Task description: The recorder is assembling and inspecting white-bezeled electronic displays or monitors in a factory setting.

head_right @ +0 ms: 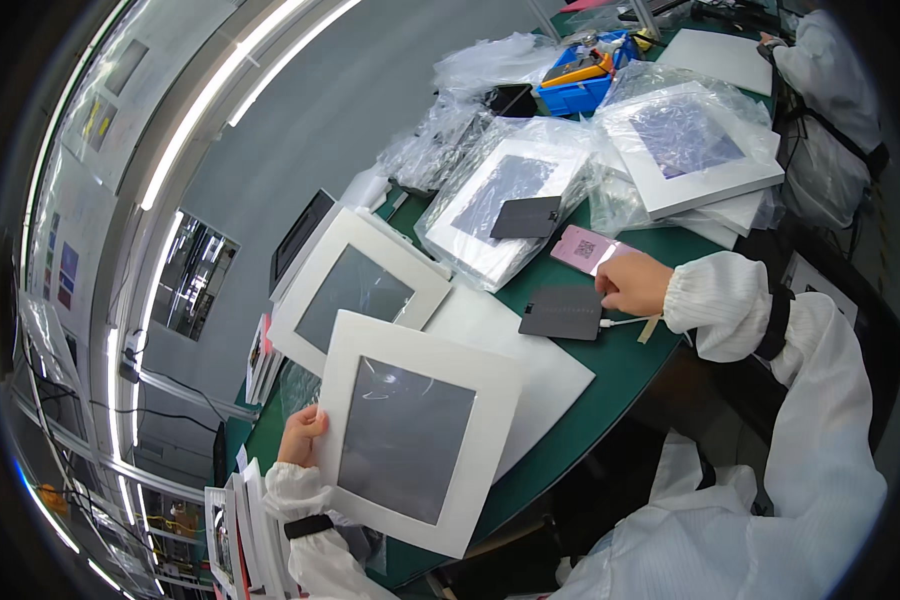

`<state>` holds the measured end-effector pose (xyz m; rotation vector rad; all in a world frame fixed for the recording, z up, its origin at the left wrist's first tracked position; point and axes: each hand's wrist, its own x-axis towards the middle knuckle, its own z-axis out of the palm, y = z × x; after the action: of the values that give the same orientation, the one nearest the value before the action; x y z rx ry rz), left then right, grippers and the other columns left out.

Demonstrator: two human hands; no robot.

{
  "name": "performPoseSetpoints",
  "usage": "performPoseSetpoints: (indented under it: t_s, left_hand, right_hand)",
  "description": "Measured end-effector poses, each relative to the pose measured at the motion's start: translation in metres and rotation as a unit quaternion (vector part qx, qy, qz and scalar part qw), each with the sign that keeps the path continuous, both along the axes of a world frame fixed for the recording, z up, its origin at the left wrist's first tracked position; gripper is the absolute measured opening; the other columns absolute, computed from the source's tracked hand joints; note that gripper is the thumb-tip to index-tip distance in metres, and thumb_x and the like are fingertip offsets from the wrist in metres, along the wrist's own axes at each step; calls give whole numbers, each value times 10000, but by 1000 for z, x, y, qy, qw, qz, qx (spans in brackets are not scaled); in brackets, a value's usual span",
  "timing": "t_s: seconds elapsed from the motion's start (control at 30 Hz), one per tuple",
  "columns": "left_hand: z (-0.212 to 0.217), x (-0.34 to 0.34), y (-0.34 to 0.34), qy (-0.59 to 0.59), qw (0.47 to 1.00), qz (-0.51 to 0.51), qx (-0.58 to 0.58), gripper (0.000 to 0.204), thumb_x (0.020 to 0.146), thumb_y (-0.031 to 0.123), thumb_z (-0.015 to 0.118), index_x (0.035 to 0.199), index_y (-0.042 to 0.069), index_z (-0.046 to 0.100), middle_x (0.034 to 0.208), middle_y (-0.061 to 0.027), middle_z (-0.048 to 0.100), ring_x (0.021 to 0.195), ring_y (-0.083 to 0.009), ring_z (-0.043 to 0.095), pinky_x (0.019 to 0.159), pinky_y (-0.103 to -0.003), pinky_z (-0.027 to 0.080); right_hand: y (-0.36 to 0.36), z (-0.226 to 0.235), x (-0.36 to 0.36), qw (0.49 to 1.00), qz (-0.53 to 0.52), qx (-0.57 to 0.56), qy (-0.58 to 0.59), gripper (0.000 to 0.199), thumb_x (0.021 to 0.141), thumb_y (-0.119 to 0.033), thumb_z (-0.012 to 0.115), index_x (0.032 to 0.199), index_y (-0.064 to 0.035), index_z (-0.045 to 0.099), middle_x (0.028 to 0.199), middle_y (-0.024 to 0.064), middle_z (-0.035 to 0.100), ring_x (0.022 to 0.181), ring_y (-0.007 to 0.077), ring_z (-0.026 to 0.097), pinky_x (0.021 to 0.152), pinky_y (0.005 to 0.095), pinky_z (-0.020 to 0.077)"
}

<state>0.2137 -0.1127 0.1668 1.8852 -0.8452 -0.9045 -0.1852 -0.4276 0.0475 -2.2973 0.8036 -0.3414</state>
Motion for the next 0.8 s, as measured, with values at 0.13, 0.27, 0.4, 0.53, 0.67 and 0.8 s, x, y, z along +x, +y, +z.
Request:
performPoseSetpoints:
  t_s: [0.13, 0.27, 0.4, 0.53, 0.67, 0.8]
  left_hand:
    - [53, -31, 17, -102, 991, 49, -66, 244, 784, 146, 617, 957, -26, 599, 801, -25, 610, 693, -79, 530, 644, -202, 394]
    - [86, -102, 19, -256, 953, 88, -135, 248, 774, 160, 652, 912, -39, 596, 792, -46, 605, 670, -87, 525, 633, -229, 413]
    - [49, -154, 26, -623, 771, 72, -114, 249, 678, 53, 707, 875, -15, 572, 748, -104, 551, 684, -215, 542, 625, -296, 415]
    - [-14, -195, 25, -718, 683, 82, -104, 266, 588, -13, 695, 843, 5, 620, 704, -122, 518, 619, -292, 528, 552, -359, 419]
    - [-79, -213, 38, -674, 726, 81, -111, 305, 510, -74, 676, 786, 53, 650, 683, -102, 528, 590, -262, 542, 503, -345, 441]
    - [-122, -223, 45, -636, 770, 22, -39, 262, 503, -27, 719, 731, 59, 625, 693, -70, 538, 626, -253, 540, 525, -342, 450]
  right_hand:
    - [13, -9, -9, 999, -23, 23, 10, 185, 737, -152, 627, 854, -15, 585, 784, 110, 600, 763, 255, 586, 681, 346, 455]
    - [15, -7, -11, 999, -22, 9, 41, 229, 756, -218, 644, 854, -18, 590, 784, 111, 606, 759, 263, 589, 674, 346, 454]
    - [22, -7, -2, 997, -17, 40, 61, 222, 761, -238, 644, 822, -28, 603, 763, 107, 617, 745, 261, 596, 665, 347, 454]
    - [24, -14, -1, 998, -30, 45, 36, 204, 766, -225, 632, 820, -30, 608, 746, 104, 621, 736, 252, 603, 659, 349, 454]
    - [21, -24, 2, 999, -12, 43, 19, 192, 769, -207, 620, 832, -27, 607, 735, 102, 623, 726, 244, 606, 657, 343, 455]
    - [21, -17, -6, 993, -41, 110, -12, 166, 768, -177, 613, 822, -19, 610, 723, 96, 621, 698, 219, 604, 650, 322, 456]
